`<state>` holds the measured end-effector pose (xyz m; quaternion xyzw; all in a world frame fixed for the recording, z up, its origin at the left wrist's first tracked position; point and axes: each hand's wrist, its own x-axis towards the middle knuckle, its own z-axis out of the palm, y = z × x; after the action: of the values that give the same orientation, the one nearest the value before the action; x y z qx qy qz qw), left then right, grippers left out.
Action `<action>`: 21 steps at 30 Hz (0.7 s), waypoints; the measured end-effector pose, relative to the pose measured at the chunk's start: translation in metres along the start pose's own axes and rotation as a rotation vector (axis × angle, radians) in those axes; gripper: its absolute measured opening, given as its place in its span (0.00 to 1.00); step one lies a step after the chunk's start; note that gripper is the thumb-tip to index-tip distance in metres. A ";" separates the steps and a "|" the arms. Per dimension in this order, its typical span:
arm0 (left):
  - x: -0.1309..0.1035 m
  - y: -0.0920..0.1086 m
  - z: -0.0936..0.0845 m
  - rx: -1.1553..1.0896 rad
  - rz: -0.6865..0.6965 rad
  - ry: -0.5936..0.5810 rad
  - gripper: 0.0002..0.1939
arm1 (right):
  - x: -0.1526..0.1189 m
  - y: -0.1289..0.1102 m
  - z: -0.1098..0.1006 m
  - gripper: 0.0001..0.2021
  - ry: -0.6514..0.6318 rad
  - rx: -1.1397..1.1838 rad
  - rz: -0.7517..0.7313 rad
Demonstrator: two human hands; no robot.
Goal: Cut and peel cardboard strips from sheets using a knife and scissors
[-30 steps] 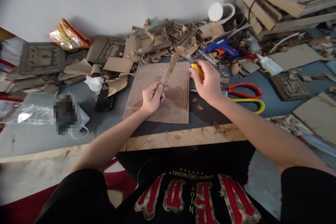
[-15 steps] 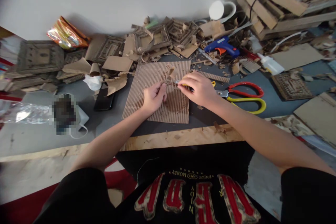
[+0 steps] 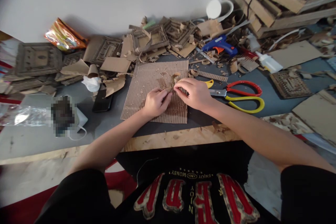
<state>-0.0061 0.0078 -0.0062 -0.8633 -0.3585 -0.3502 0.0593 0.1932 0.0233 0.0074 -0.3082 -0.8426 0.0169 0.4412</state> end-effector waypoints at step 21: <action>-0.001 -0.001 0.002 -0.006 -0.028 -0.001 0.16 | 0.003 -0.002 -0.001 0.04 -0.145 0.116 0.116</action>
<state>-0.0059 0.0083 -0.0089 -0.8586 -0.3696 -0.3514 0.0517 0.1918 0.0234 0.0110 -0.3287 -0.8506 0.1133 0.3945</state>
